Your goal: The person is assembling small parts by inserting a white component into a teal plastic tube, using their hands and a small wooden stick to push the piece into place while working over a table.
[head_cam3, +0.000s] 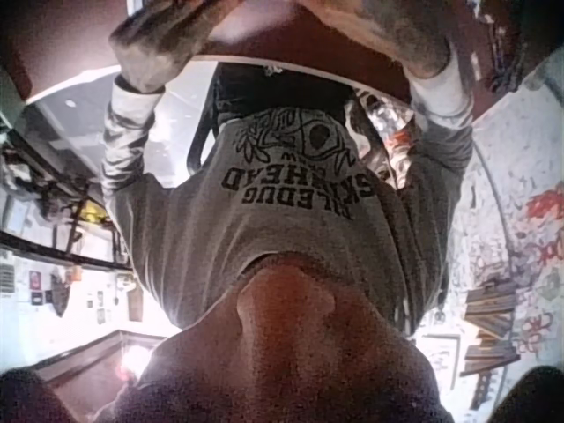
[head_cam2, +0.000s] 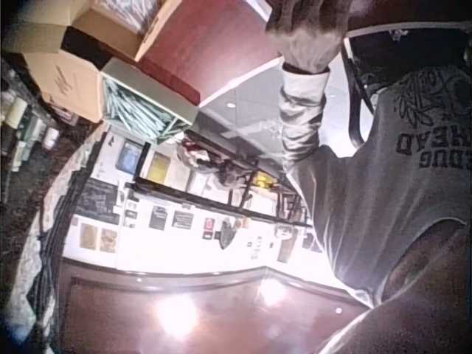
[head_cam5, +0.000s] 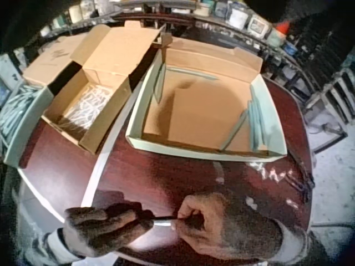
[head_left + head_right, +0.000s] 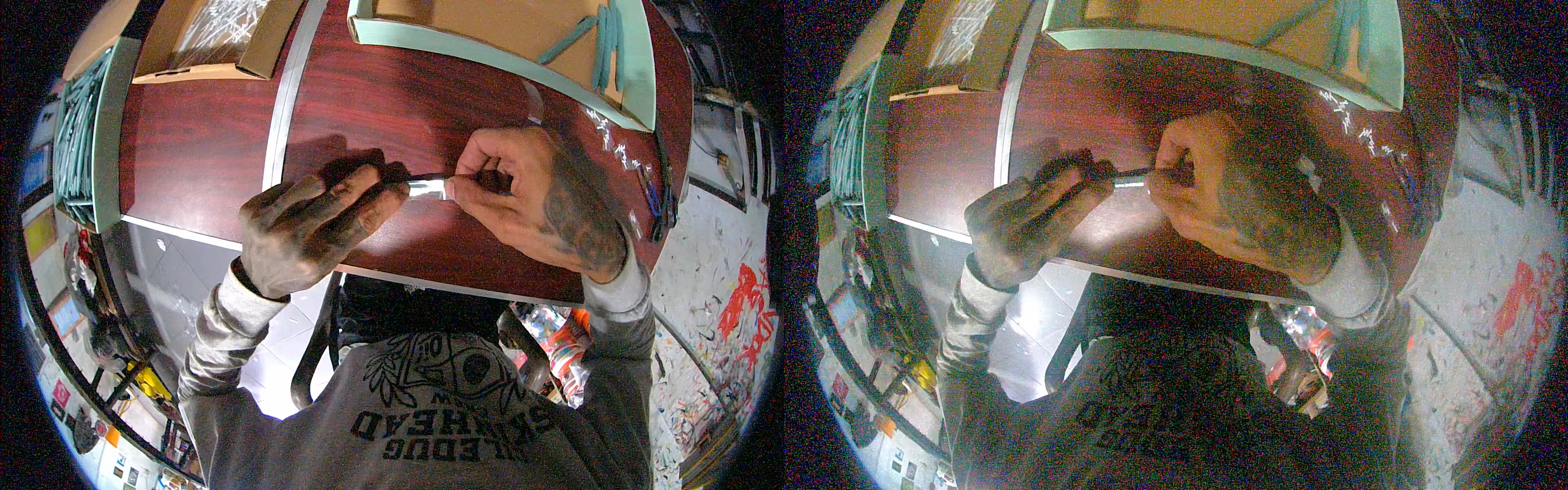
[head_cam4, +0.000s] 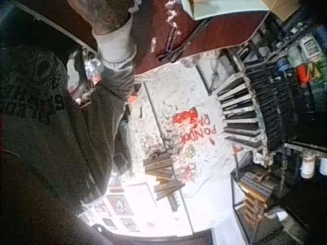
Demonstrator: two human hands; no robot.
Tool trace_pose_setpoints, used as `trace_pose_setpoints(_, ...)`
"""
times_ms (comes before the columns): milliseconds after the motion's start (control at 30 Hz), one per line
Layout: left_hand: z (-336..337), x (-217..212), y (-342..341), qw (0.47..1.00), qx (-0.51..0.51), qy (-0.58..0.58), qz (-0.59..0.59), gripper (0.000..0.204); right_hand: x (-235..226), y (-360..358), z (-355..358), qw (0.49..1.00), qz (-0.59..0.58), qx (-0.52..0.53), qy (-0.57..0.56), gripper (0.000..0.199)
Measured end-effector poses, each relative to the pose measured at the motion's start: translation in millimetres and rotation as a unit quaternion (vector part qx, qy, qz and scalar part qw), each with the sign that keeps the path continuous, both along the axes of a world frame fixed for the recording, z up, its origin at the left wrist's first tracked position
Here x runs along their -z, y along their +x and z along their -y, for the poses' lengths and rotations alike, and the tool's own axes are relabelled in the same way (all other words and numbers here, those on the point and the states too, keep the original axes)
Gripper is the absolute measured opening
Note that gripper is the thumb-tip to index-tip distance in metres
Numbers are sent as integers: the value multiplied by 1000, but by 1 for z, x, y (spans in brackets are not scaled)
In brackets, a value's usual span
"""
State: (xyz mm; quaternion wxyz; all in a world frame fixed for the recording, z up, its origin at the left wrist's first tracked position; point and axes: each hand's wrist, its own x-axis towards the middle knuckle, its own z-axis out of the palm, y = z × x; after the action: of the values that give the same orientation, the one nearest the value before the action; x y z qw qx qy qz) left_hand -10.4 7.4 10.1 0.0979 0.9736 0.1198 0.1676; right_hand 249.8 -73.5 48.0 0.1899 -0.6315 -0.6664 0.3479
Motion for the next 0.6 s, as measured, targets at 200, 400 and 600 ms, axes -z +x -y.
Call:
trace_pose_setpoints(200,-1,-3,3,1000,1,3,-8,40,-8,-4,-5,996,5,43,-78,16)
trace_pose_setpoints(400,-3,-1,3,1000,0,3,15,41,-14,-7,-9,993,9,49,-108,16)
trace_pose_setpoints(600,-3,0,2,1000,0,-3,29,39,-4,-7,-4,996,10,45,-71,18)
